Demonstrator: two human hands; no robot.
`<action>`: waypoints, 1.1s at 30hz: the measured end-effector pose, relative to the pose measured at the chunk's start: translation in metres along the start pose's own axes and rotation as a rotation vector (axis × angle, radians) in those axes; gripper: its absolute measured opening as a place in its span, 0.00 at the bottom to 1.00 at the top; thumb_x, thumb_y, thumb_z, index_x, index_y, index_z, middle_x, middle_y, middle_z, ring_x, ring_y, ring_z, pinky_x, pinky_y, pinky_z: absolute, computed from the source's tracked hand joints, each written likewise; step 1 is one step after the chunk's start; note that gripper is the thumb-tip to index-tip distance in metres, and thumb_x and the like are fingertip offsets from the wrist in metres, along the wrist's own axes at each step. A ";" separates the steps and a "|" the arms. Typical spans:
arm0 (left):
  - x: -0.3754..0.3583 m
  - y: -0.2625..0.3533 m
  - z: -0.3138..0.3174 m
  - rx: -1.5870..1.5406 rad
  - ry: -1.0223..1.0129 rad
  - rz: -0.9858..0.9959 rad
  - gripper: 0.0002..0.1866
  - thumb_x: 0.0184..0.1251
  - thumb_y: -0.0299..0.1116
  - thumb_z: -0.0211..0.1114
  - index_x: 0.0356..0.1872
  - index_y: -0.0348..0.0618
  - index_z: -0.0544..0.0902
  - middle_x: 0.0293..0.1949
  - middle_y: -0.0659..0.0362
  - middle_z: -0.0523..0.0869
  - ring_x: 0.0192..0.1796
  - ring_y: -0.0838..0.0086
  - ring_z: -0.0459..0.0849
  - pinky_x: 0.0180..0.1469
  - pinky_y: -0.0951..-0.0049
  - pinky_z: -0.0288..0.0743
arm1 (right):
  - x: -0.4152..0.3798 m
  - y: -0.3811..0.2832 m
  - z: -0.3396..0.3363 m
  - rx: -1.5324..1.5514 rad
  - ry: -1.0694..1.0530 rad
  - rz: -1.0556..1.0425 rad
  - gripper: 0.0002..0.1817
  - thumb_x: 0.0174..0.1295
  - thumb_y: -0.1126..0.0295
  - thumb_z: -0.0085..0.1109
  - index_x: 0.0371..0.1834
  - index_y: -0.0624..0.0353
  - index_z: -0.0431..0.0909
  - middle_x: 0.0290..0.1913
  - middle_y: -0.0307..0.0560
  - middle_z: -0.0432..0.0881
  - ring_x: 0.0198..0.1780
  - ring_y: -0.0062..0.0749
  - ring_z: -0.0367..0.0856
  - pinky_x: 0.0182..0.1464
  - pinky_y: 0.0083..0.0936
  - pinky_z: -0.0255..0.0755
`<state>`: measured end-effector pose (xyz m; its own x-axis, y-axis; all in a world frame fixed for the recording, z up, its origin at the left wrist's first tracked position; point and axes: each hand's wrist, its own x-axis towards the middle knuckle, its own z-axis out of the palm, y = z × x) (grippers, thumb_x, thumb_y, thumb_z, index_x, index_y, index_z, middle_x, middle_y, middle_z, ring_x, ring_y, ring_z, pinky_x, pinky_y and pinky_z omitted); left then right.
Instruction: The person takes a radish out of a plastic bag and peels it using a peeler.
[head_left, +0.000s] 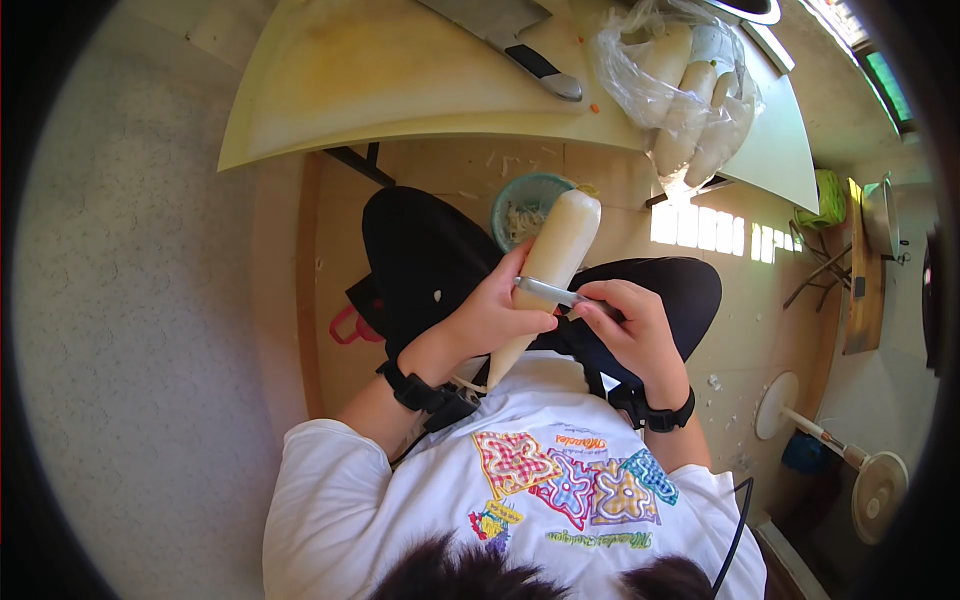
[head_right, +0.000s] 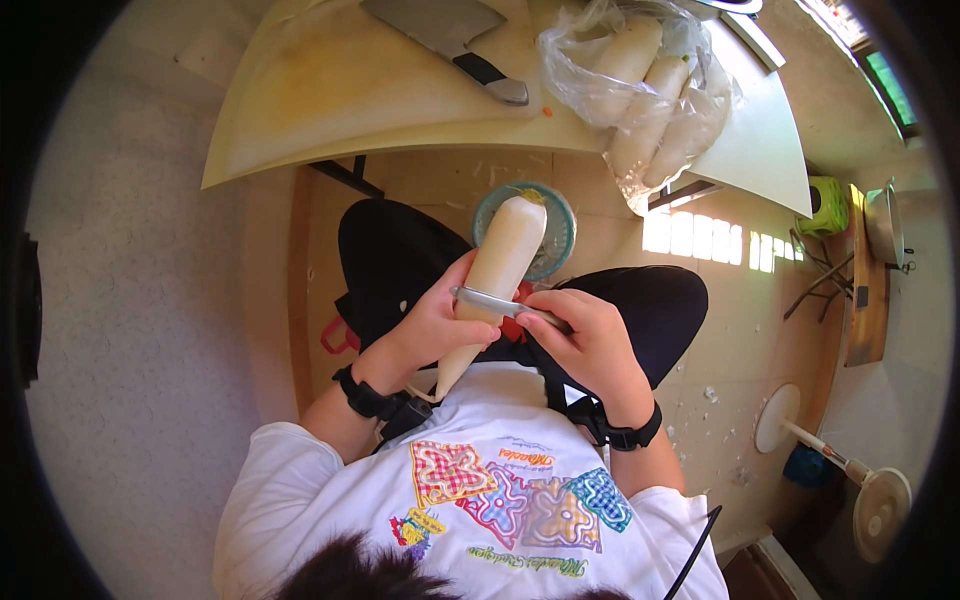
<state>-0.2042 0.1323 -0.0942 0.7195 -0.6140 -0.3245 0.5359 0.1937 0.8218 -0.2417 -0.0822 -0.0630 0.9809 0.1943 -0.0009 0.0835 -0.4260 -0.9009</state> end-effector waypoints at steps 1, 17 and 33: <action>-0.001 0.003 0.001 -0.001 0.001 -0.013 0.46 0.53 0.18 0.68 0.75 0.42 0.56 0.62 0.54 0.78 0.63 0.70 0.78 0.62 0.68 0.76 | 0.000 0.001 0.000 0.000 0.002 0.002 0.09 0.61 0.71 0.68 0.42 0.62 0.84 0.31 0.48 0.83 0.26 0.31 0.79 0.31 0.24 0.71; 0.002 0.001 -0.001 0.063 -0.076 0.016 0.49 0.54 0.18 0.68 0.78 0.42 0.52 0.61 0.54 0.77 0.60 0.71 0.79 0.60 0.68 0.76 | -0.007 0.011 0.004 -0.197 0.094 -0.135 0.09 0.60 0.67 0.69 0.41 0.56 0.85 0.23 0.43 0.76 0.22 0.34 0.76 0.25 0.28 0.68; -0.004 0.006 0.004 0.143 -0.006 -0.104 0.48 0.54 0.20 0.68 0.78 0.44 0.54 0.53 0.58 0.77 0.44 0.78 0.81 0.43 0.74 0.80 | 0.000 0.021 -0.004 -0.171 0.204 -0.098 0.07 0.62 0.69 0.68 0.40 0.59 0.85 0.28 0.46 0.82 0.26 0.35 0.79 0.29 0.26 0.72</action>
<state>-0.2057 0.1328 -0.0856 0.6610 -0.6294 -0.4087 0.5388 0.0189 0.8422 -0.2389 -0.0944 -0.0800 0.9803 0.0677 0.1856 0.1912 -0.5602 -0.8060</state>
